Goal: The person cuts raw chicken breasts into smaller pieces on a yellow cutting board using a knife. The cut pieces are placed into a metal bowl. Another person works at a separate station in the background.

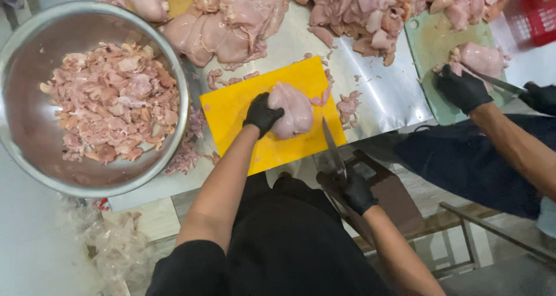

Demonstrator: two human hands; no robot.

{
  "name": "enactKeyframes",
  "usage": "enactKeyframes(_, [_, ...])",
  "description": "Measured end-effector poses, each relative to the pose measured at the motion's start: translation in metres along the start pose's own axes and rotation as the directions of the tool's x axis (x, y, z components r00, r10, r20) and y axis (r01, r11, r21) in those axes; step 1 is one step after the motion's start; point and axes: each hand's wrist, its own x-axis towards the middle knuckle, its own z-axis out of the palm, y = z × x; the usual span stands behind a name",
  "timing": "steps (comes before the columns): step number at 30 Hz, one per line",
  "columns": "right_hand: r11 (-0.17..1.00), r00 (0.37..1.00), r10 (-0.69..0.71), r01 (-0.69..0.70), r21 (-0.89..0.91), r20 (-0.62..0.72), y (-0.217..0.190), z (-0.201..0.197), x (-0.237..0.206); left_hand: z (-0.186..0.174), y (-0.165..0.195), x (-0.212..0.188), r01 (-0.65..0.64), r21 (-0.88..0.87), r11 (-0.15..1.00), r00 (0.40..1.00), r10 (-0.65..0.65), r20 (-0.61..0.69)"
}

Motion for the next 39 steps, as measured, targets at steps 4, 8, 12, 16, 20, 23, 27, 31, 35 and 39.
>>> enactKeyframes(4, [0.947, 0.998, 0.058, -0.056, 0.315, 0.003, -0.019, 0.014, -0.001, 0.024, -0.004, -0.025, 0.242, -0.464, 0.852, 0.917, -0.357, -0.178])
enactKeyframes(8, [0.979, 0.983, -0.13, 0.107, -0.176, -0.127, -0.038, 0.03, 0.007, 0.009, -0.018, -0.056, 0.015, 0.076, 0.997, 0.95, 0.009, -0.311])
enactKeyframes(12, [0.965, 0.978, -0.171, 0.141, -0.221, -0.119, -0.045, 0.039, 0.024, 0.003, -0.02, -0.067, -0.357, 0.417, 0.835, 0.874, 0.457, -0.167])
enactKeyframes(16, [0.951, 0.998, -0.023, 0.004, -0.309, -0.057, -0.051, 0.045, 0.027, 0.02, -0.015, -0.062, -0.439, 0.513, 0.738, 0.856, 0.517, -0.012])
enactKeyframes(20, [0.93, 0.999, 0.016, -0.033, -0.366, -0.049, -0.072, 0.056, 0.031, 0.029, -0.016, -0.055, -0.388, 0.523, 0.759, 0.897, 0.442, 0.024])
enactKeyframes(23, [0.948, 0.995, -0.057, 0.027, -0.319, -0.086, -0.094, 0.067, 0.056, 0.029, -0.022, -0.05, -0.373, 0.53, 0.761, 0.909, 0.414, 0.044])
enactKeyframes(27, [0.92, 0.986, 0.063, -0.116, -0.374, -0.152, -0.107, 0.075, 0.099, 0.033, -0.027, -0.049, -0.344, 0.526, 0.778, 0.923, 0.384, 0.036])
enactKeyframes(31, [0.909, 0.993, -0.004, -0.045, -0.415, -0.116, -0.084, 0.069, 0.089, 0.041, -0.023, -0.052, -0.255, 0.573, 0.779, 0.957, 0.288, 0.034])
enactKeyframes(35, [0.878, 0.986, 0.167, -0.137, -0.459, 0.026, -0.07, 0.057, 0.07, 0.042, -0.019, -0.048, -0.228, 0.568, 0.791, 0.963, 0.269, 0.011])
enactKeyframes(39, [0.922, 0.992, 0.123, -0.117, -0.369, -0.006, -0.082, 0.05, 0.093, 0.035, -0.014, -0.05, -0.249, 0.535, 0.808, 0.962, 0.27, 0.04])
